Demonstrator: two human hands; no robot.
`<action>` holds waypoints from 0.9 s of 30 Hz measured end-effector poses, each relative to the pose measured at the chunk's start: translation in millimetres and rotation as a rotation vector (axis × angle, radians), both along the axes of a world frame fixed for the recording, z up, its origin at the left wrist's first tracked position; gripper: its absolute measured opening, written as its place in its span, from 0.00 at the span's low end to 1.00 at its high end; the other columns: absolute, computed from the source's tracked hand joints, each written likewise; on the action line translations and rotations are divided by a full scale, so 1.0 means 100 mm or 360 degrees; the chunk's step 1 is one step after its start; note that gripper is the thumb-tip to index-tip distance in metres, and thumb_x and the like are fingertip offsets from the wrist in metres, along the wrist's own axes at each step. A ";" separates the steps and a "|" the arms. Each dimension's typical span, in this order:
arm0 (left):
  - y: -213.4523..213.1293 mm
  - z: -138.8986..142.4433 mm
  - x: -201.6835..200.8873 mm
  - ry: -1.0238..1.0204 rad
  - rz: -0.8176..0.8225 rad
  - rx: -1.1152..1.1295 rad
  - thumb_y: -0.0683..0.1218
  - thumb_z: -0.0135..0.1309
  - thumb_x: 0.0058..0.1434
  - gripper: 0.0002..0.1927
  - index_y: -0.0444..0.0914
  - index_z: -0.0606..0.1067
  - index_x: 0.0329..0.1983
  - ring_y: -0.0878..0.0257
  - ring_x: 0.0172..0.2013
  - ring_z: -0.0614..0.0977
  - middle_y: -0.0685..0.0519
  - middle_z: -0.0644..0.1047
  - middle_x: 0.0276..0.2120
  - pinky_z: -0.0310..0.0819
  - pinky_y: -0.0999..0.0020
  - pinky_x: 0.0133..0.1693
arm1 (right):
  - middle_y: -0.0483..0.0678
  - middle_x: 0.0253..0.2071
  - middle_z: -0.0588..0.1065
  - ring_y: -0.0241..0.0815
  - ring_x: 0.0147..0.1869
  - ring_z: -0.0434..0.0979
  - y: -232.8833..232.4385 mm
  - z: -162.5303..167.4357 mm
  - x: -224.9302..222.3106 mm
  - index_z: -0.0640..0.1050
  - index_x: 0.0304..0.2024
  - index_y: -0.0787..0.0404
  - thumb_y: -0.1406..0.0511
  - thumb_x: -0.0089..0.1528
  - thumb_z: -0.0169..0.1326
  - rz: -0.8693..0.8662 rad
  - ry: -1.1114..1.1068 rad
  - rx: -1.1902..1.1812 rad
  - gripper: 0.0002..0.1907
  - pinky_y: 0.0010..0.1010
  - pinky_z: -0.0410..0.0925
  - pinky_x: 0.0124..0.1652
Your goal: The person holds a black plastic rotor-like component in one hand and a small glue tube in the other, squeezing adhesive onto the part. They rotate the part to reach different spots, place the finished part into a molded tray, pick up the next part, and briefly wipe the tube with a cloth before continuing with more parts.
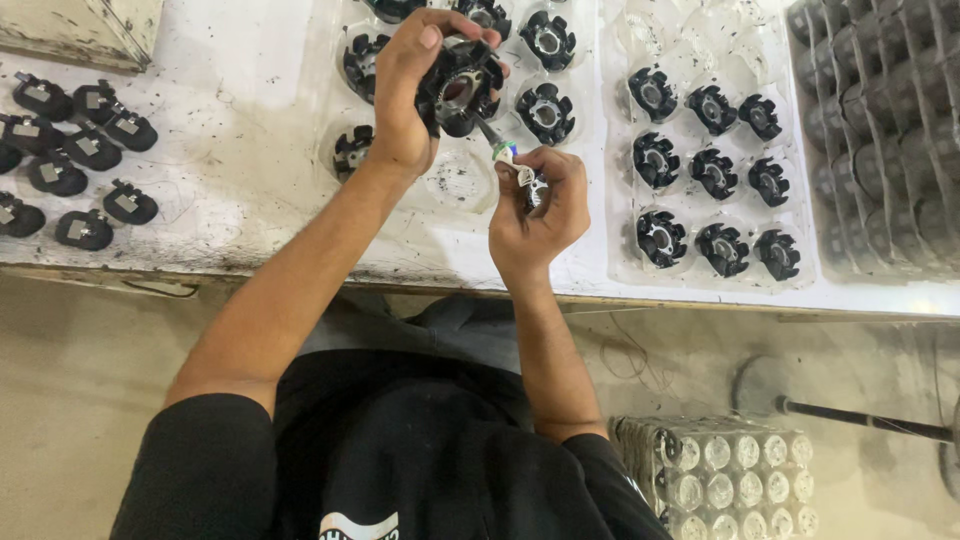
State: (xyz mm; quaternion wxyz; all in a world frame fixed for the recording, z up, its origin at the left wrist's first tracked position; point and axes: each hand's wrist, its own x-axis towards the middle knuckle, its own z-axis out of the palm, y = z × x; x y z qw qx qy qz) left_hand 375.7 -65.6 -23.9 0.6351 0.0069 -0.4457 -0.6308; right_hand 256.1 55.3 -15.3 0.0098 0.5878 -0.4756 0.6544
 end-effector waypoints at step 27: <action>0.19 0.07 -0.02 0.0016 -0.0043 0.0038 0.49 0.44 0.74 0.16 0.31 0.72 0.54 0.53 0.45 0.85 0.39 0.79 0.50 0.83 0.61 0.45 | 0.50 0.35 0.76 0.44 0.39 0.75 0.08 0.12 -0.05 0.76 0.35 0.67 0.83 0.48 0.62 -0.0091 0.0393 -0.0127 0.16 0.29 0.67 0.37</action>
